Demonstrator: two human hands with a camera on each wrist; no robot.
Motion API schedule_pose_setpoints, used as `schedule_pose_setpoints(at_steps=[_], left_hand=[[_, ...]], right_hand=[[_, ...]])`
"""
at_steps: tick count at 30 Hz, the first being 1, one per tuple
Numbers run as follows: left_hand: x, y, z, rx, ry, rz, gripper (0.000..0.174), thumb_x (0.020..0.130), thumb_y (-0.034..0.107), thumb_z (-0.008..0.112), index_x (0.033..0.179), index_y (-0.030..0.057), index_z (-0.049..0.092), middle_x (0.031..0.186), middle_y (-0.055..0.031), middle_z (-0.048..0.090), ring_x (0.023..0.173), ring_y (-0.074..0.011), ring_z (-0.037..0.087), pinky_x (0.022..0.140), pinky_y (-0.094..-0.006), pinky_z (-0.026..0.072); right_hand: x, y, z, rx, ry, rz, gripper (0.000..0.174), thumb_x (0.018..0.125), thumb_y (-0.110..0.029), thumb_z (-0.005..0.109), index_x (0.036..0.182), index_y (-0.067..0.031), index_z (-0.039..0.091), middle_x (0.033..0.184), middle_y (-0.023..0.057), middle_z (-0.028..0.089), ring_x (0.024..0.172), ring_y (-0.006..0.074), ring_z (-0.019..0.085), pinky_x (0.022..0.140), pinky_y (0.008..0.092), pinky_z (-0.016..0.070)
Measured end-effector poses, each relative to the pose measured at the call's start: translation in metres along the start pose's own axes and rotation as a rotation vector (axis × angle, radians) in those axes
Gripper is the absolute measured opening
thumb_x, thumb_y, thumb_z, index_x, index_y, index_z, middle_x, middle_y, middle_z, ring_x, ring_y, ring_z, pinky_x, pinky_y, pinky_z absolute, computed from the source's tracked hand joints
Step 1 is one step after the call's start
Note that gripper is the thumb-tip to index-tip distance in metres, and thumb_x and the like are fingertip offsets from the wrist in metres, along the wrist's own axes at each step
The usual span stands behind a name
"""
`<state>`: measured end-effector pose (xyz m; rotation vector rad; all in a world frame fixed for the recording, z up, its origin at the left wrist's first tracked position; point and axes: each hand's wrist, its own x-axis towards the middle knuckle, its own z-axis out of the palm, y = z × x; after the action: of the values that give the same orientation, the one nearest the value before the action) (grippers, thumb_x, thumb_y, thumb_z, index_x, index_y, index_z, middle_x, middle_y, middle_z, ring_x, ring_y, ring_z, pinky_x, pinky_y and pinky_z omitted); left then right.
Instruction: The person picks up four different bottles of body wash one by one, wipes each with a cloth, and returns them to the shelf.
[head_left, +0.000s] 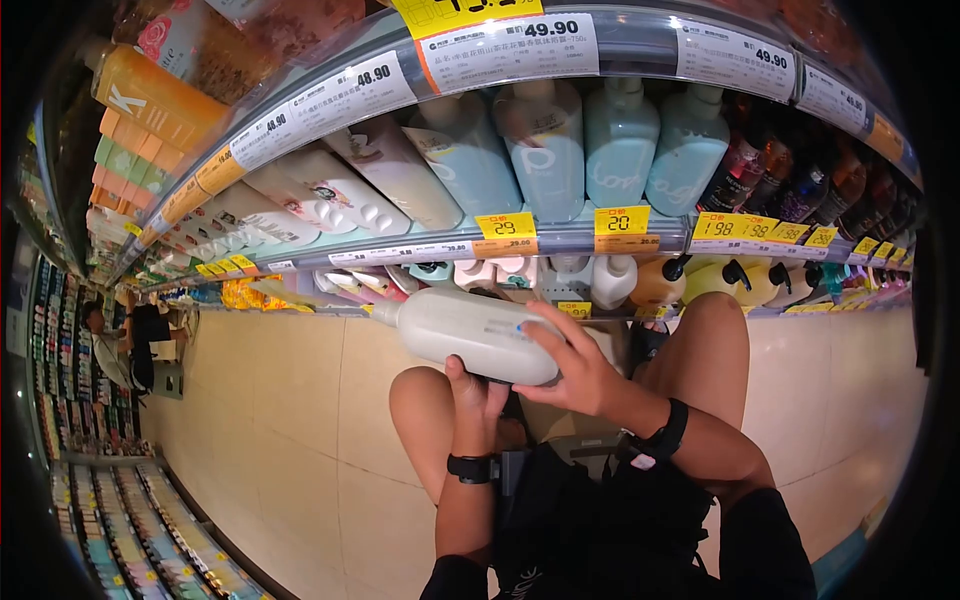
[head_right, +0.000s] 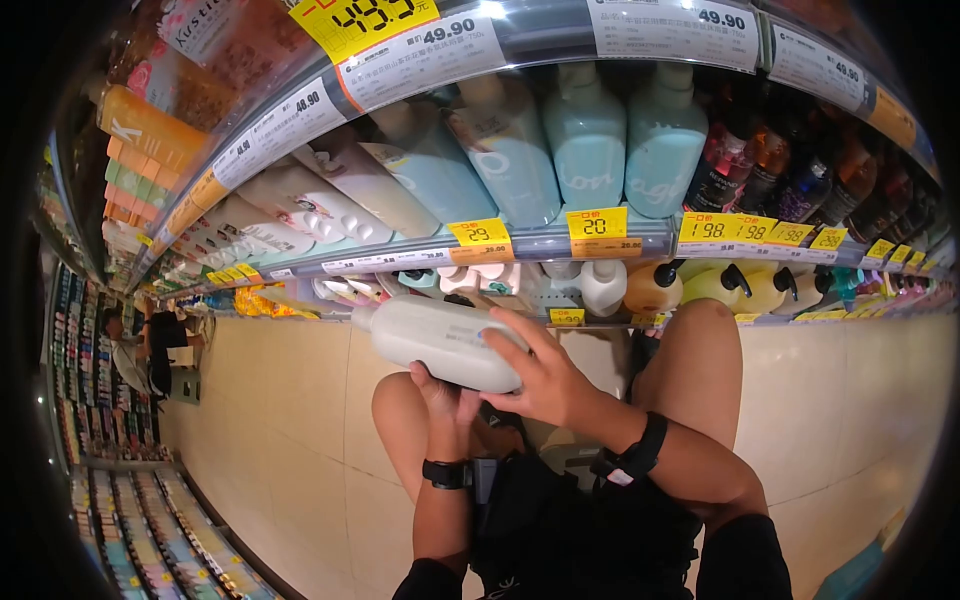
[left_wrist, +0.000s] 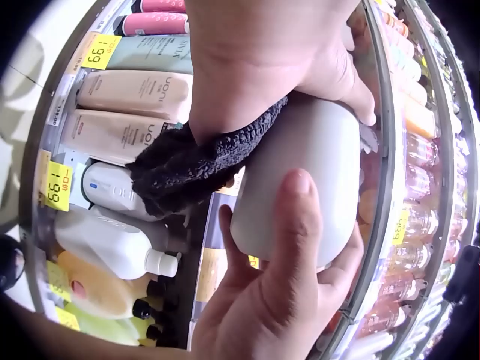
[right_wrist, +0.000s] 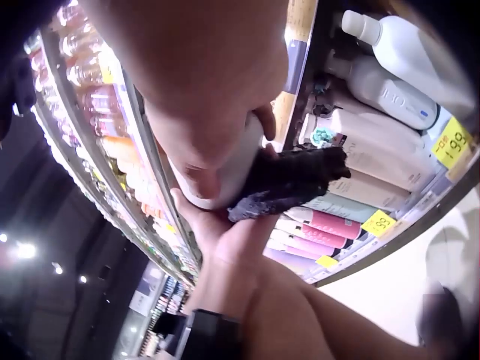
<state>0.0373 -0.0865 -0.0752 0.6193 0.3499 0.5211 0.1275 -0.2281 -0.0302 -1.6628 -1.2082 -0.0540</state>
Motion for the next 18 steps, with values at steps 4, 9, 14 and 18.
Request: schedule_pose_setpoints(at_steps=[4,9,14,18], left_hand=[[0.002,0.002,-0.002,-0.147,-0.008,0.035,0.091,0.063,0.049,0.078,0.133,0.0098,0.036,0.127,-0.0092,0.048,0.116,-0.0288,0.048,0.1,-0.0448,0.0405],[0.0,0.005,-0.006,-0.075,-0.1,0.031,0.09,0.062,0.047,0.079,0.132,0.0089,0.038,0.126,-0.0094,0.049,0.115,-0.0285,0.049,0.1,-0.0442,0.0411],[0.001,0.001,-0.01,-0.082,-0.143,-0.034,0.088,0.062,0.046,0.079,0.13,0.0078,0.039,0.123,-0.0089,0.052,0.114,-0.0279,0.05,0.099,-0.0438,0.0418],[0.001,-0.001,-0.007,-0.034,-0.038,-0.049,0.087,0.063,0.046,0.08,0.13,0.0072,0.039,0.123,-0.0093,0.052,0.114,-0.0276,0.051,0.1,-0.0437,0.0415]], right_hand=[[0.006,-0.002,-0.002,-0.174,-0.038,-0.191,0.072,0.064,-0.011,0.08,0.124,-0.0022,0.042,0.125,0.0208,0.043,0.111,0.0315,0.049,0.093,0.0341,0.042],[0.005,0.005,0.002,0.991,-0.089,0.768,0.061,0.073,-0.017,0.075,0.122,-0.0002,0.044,0.118,0.0125,0.05,0.106,0.0199,0.05,0.092,0.0323,0.0407],[-0.004,0.004,0.008,0.926,-0.039,0.667,0.067,0.071,-0.018,0.077,0.126,-0.0001,0.041,0.116,0.01,0.051,0.109,0.0172,0.048,0.093,0.0313,0.0401],[0.003,-0.007,0.001,0.214,-0.015,0.322,0.072,0.067,-0.012,0.078,0.128,-0.0006,0.04,0.122,0.0179,0.048,0.112,0.0282,0.05,0.094,0.0355,0.0418]])
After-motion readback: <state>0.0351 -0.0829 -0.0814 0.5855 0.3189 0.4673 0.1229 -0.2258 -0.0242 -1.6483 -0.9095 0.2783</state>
